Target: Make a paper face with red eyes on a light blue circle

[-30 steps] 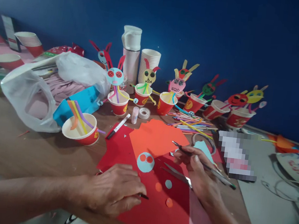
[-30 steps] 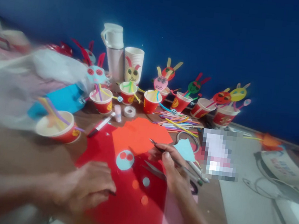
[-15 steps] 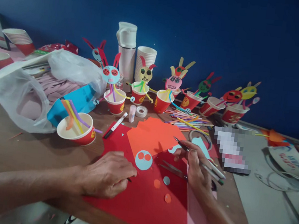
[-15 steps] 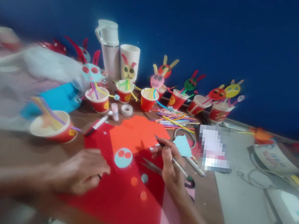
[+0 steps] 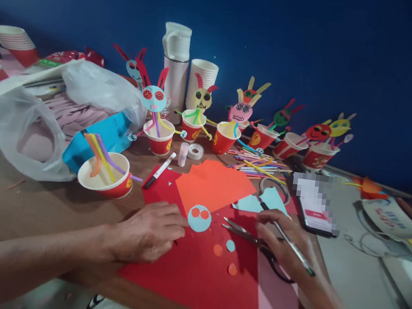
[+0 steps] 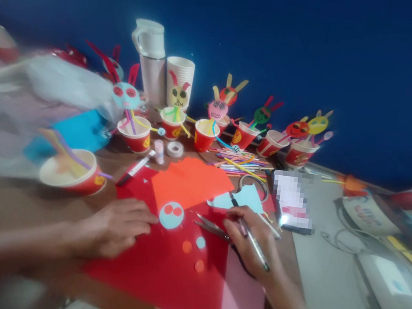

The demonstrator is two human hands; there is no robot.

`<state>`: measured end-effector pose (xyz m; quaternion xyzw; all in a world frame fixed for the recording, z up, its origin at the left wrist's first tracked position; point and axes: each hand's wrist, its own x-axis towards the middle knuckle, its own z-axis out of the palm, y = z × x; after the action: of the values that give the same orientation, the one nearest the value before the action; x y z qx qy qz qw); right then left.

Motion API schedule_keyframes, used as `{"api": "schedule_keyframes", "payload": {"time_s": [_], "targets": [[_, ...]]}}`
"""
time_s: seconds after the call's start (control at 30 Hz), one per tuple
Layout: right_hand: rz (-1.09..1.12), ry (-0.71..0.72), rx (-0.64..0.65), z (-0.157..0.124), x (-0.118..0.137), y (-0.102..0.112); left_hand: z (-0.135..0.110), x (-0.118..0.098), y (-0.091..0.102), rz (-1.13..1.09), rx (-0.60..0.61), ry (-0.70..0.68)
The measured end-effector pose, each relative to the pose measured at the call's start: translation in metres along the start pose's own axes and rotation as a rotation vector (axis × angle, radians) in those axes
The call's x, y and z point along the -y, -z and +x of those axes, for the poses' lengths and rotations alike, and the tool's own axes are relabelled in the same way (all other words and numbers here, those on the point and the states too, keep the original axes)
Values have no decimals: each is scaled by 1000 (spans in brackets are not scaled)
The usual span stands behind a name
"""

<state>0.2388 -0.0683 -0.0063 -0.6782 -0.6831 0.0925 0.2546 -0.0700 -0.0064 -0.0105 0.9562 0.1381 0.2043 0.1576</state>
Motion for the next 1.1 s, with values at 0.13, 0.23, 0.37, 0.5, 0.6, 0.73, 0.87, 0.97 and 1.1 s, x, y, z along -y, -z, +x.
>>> {"api": "schedule_keyframes", "payload": {"time_s": [0.13, 0.23, 0.37, 0.5, 0.6, 0.73, 0.87, 0.97, 1.1], "targets": [[-145, 270, 124, -4, -5, 4, 2, 0, -2, -21, -1, 16], [-193, 369, 146, -5, -6, 0, 3, 1, -4, -23, 7, 35], [-205, 420, 87, -8, -8, -3, 2, 2, -6, -16, 1, 59], [-218, 419, 57, -10, -11, -2, 2, 3, -7, -19, 6, 83], [-251, 386, 68, -10, -15, 2, 3, 2, -6, -35, -2, 79], [-329, 336, 61, -9, -20, 6, 3, 2, -6, -43, -13, 83], [-359, 323, 60, -9, -23, 6, 3, 2, -7, -45, -16, 90], [-367, 276, 58, -7, -24, 6, 2, 3, -9, -54, -16, 93], [-380, 215, 72, -5, -22, 6, 3, 3, -8, -54, -18, 93]]}}
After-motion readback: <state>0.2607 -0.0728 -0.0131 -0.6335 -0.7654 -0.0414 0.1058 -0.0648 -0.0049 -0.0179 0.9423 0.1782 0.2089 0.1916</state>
